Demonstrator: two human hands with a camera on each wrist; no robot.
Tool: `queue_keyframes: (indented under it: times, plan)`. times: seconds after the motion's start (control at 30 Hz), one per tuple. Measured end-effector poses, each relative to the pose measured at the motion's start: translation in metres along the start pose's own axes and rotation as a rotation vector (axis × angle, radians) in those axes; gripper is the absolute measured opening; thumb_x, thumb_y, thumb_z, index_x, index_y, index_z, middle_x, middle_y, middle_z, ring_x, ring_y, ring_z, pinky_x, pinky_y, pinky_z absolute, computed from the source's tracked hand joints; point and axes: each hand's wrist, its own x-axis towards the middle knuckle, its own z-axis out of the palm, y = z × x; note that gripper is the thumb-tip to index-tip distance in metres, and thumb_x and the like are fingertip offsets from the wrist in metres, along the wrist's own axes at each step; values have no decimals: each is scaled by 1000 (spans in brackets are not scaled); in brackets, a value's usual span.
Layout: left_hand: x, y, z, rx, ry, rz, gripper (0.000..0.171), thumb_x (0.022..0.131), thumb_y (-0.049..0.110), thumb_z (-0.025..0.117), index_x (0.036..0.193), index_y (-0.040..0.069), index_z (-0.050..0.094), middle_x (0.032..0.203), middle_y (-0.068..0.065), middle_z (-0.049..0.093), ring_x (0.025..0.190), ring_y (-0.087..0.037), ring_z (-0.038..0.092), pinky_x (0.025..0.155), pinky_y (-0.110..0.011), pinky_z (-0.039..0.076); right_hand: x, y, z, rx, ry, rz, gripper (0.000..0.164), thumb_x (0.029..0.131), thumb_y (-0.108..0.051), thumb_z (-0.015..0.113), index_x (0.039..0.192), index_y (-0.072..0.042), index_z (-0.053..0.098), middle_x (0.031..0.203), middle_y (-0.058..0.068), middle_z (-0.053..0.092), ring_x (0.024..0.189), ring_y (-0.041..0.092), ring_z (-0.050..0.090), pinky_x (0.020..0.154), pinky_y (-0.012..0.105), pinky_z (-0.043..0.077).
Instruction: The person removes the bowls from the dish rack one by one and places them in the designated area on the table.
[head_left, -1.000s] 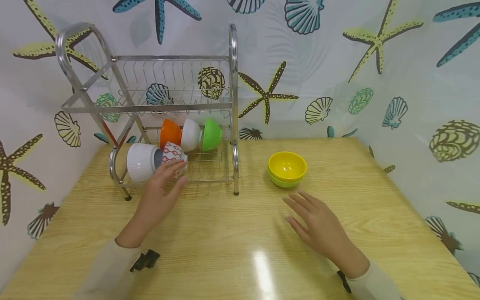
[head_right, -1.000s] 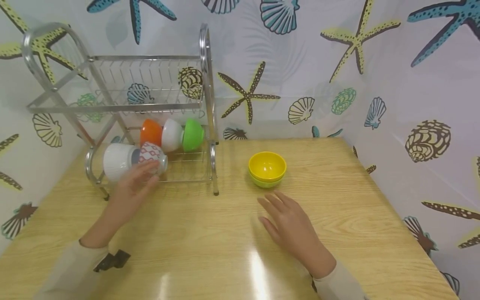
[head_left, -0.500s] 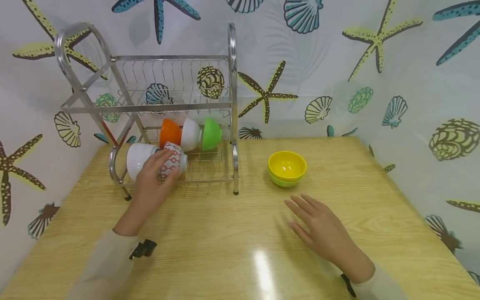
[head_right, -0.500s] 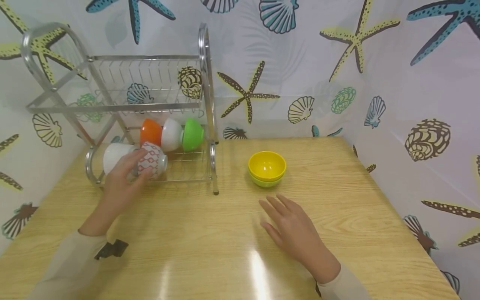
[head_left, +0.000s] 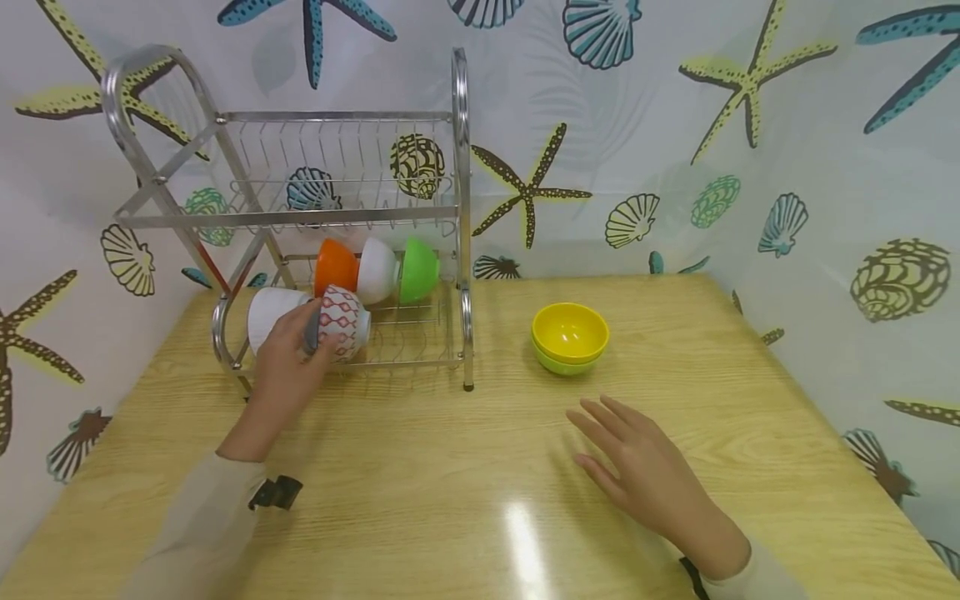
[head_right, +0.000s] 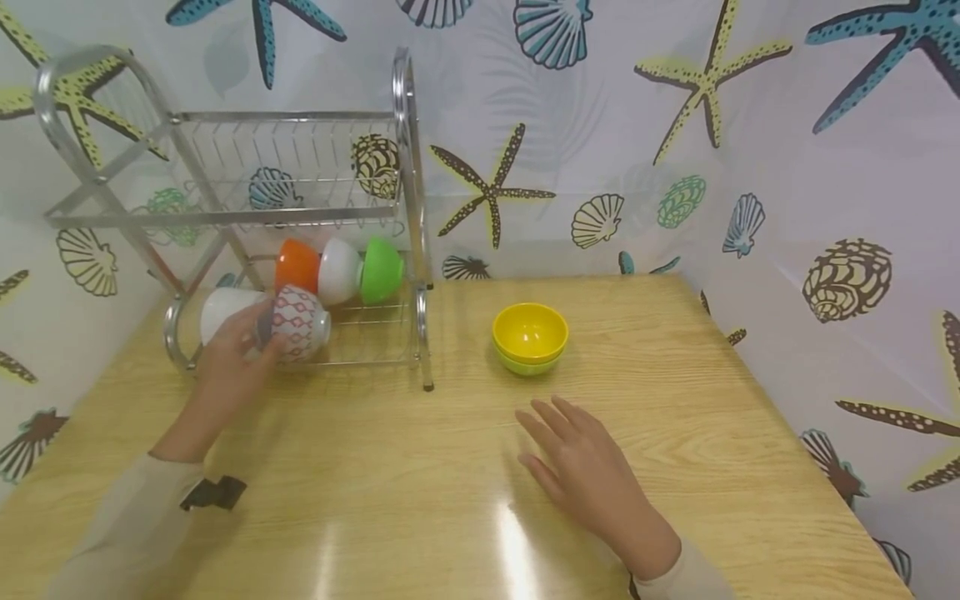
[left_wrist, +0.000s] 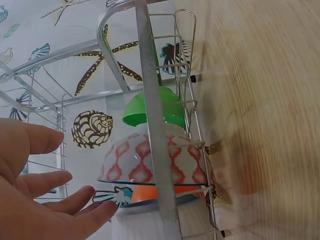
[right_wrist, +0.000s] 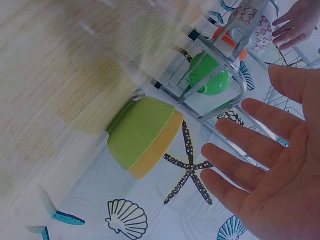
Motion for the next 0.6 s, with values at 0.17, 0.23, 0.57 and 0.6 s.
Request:
queue_keyframes:
  times: [0.17, 0.23, 0.57, 0.6]
  plan:
    - [1, -6, -1, -12, -53, -69, 59, 97, 16, 58, 146, -4, 33, 143, -30, 37, 129, -46, 40, 100, -60, 40, -1, -1, 1, 2, 3, -2, 50, 87, -27, 70, 132, -10, 57, 132, 16, 57, 120, 41, 53, 95, 56, 46]
    - [2, -9, 0, -23, -76, -107, 60, 98, 19, 56, 147, -3, 30, 144, -30, 36, 129, -45, 40, 101, -59, 40, -1, -1, 1, 3, 0, -1, 51, 87, -26, 70, 133, -11, 56, 132, 17, 57, 120, 41, 53, 95, 56, 46]
    - [9, -21, 4, -207, -209, -251, 62, 101, 27, 49, 149, -4, 25, 146, -29, 36, 133, -40, 39, 106, -49, 39, -3, -3, 2, 30, -37, 19, 54, 87, -24, 71, 137, -12, 52, 134, 18, 54, 120, 42, 52, 93, 57, 47]
    - [9, -22, 5, -228, -219, -257, 62, 101, 28, 49, 149, -4, 24, 146, -28, 36, 133, -40, 40, 105, -49, 39, -3, -3, 2, 36, -38, 21, 55, 87, -24, 71, 137, -12, 52, 134, 19, 54, 121, 43, 52, 93, 58, 47]
